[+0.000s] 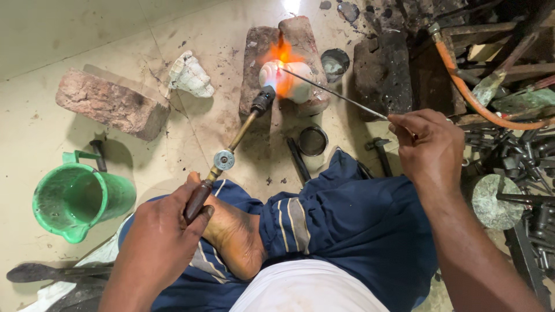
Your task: The person uses a blowtorch to heat a white ceramic object resting on bricks. They hold the torch in one hand and a metal rod in the other, applying heat to the object's surface and occasionally touching it with the rod.
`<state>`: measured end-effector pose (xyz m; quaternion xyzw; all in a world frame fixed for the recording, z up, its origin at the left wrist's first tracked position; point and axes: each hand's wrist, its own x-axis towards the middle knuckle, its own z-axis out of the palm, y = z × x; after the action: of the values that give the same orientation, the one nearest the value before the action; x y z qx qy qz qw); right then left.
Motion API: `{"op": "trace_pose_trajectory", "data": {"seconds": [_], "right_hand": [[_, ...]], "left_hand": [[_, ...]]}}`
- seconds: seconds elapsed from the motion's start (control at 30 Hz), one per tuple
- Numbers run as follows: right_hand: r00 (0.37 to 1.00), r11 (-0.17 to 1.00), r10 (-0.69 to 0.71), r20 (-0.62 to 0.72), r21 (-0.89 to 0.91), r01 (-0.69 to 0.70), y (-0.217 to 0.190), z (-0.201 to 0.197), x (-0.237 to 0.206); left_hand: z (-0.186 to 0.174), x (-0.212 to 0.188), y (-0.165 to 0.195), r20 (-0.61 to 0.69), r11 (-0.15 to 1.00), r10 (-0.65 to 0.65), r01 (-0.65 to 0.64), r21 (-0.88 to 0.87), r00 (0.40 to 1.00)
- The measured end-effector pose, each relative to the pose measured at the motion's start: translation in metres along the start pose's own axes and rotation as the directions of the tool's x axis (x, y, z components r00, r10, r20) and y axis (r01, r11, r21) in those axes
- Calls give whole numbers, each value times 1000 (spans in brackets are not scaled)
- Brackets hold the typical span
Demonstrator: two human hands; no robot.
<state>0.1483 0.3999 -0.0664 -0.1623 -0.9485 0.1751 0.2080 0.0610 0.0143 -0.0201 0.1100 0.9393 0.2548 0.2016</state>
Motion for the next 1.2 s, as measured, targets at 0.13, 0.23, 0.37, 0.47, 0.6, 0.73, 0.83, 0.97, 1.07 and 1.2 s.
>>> {"op": "trace_pose_trajectory", "data": {"seconds": [0.13, 0.23, 0.37, 0.47, 0.6, 0.73, 0.83, 0.97, 1.07, 1.2], "right_hand": [[999, 999, 35, 22, 16, -36, -1, 0, 1], [999, 999, 27, 27, 40, -28, -2, 1, 3], [1000, 999, 11, 23, -47, -9, -2, -2, 3], [998, 999, 48, 29, -26, -47, -1, -3, 4], [999, 999, 17, 28, -27, -16, -1, 0, 6], [999, 999, 28, 33, -37, -27, -2, -3, 3], [999, 999, 35, 26, -12, -35, -1, -3, 2], [998, 999, 39, 53, -25, -38, -1, -1, 4], [998, 999, 48, 48, -22, -47, -2, 1, 4], [998, 999, 43, 44, -29, -42, 0, -1, 4]], "left_hand": [[2, 3, -3, 23, 1000, 19, -19, 6, 1000], [0, 3, -1, 4, 1000, 18, -18, 0, 1000], [-3, 3, 2, -11, 999, -34, 34, 0, 999], [-4, 4, 3, -38, 1000, 16, -16, 5, 999], [-2, 6, 2, -16, 1000, 3, -3, 11, 1000], [-1, 7, 0, 5, 1000, -14, 14, -8, 1000], [-2, 8, 0, 2, 1000, -6, 6, 17, 1000], [-3, 8, 1, 13, 999, -29, 29, 21, 999], [-4, 8, 3, 19, 1000, -9, 9, 27, 1000], [-7, 8, 5, 37, 999, -34, 33, 33, 999]]}}
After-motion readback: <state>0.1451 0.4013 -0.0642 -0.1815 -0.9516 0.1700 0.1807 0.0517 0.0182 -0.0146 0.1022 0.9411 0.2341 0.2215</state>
